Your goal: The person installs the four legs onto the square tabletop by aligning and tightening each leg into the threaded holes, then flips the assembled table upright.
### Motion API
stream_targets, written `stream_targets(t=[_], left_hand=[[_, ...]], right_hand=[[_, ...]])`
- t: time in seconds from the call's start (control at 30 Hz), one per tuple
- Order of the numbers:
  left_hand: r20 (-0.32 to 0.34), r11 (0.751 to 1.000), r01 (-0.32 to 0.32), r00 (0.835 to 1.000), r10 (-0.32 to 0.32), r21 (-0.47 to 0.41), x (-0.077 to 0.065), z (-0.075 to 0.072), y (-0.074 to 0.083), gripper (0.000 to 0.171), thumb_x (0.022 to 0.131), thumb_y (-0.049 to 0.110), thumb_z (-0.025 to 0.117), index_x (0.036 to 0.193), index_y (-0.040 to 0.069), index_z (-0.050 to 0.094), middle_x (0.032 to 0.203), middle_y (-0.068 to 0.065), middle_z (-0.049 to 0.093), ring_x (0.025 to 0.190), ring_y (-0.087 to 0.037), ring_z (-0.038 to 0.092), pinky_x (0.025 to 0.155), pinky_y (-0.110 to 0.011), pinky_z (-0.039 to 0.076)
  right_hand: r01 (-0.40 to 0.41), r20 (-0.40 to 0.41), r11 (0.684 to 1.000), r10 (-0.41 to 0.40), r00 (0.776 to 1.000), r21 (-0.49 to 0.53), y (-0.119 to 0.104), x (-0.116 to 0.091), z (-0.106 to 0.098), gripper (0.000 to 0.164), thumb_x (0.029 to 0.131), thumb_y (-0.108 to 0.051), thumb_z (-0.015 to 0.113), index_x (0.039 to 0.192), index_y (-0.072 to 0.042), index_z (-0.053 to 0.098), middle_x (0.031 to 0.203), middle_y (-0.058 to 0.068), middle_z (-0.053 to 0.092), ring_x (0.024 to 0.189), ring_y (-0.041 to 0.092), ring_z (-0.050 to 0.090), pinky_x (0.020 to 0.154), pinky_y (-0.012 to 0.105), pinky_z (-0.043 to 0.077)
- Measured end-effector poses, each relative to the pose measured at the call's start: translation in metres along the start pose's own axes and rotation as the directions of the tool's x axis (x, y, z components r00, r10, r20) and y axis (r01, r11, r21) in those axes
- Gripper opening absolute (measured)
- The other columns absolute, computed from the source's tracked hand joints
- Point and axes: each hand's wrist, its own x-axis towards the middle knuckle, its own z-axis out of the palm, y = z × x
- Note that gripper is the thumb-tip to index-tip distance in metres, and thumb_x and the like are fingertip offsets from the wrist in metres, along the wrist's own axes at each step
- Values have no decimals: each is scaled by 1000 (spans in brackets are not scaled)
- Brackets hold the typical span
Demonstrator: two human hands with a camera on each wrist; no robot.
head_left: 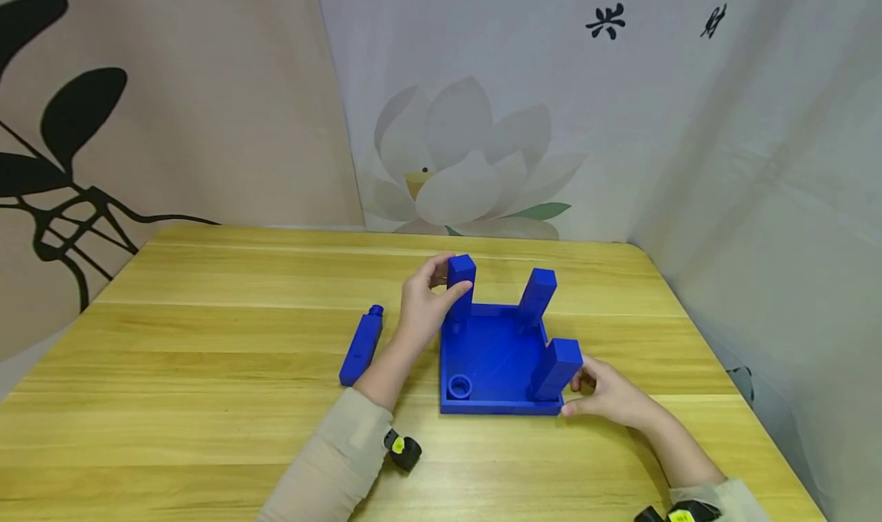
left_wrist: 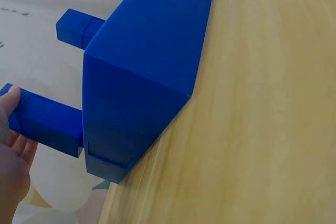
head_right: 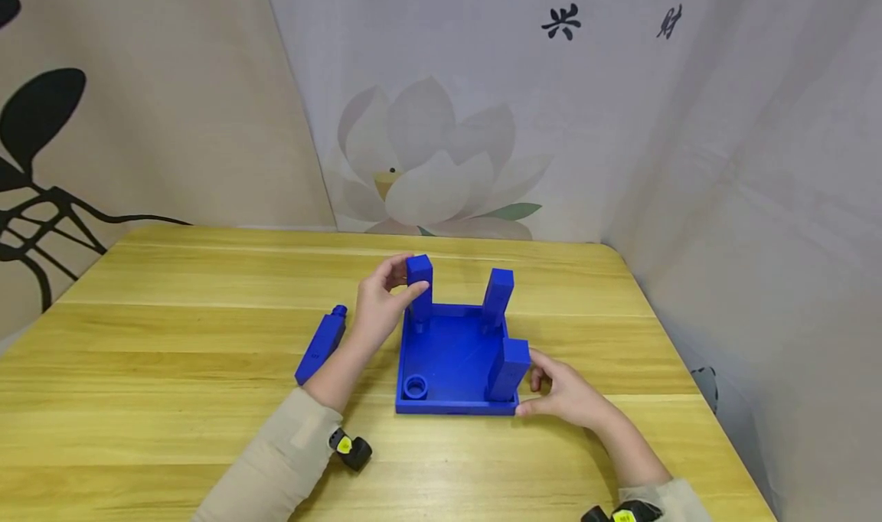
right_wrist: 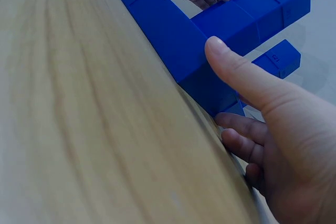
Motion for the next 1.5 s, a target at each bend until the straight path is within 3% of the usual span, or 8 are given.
stream_targets(t=[0.33,0.6,0.83,1.1,1.3,1.5], left_hand=[[79,993,-35,996,44,-112,1,-4,-6,47,88,12,68,132,0,55,114,-12,65,103,-22,61,92,-31,49],[127,993,-75,988,87,-92,1,-5,-7,48,92,11,65,135,-3,50,125,-17,59,110,-26,59,95,-31,46],[53,999,-47,998,47,0,0,-2,1,61,85,21,75,138,4,50,126,-10,59,115,-22,55,98,-33,43],[-13,990,-113,993,114,85,-1,2,6,59,79,17,81,130,4,57,121,-10,61,105,-23,57,91,-40,49],[-43,991,-103,993,107,84,-2,3,7,52,78,12,80,125,2,60,116,-10,62,101,-23,61,87,-39,52],[-8,992,-114,993,114,60,-3,2,8,49,83,12,77,127,1,59,119,-13,62,101,-22,63,88,-34,52]], right_hand=[[-7,1,1000,7,1000,-9,-2,1,0,48,73,-15,84,110,-13,54,80,6,50,73,19,49,62,30,41],[-2,-7,1000,2,1000,-4,2,-2,0,48,73,-14,84,110,-13,54,80,6,50,72,19,49,62,30,41],[1,-3,1000,-1,1000,6,0,-2,0,47,73,-13,84,109,-13,54,80,7,51,73,19,49,62,30,41],[-4,2,1000,4,1000,-1,-1,-1,0,47,73,-13,84,110,-13,54,80,7,51,73,19,48,62,30,41],[-13,4,1000,13,1000,-3,-3,0,1,47,73,-14,84,110,-13,54,81,7,51,73,19,49,62,30,41],[-37,4,999,37,999,-8,-5,-1,1,48,73,-15,84,110,-12,54,81,7,51,73,19,49,62,30,41]])
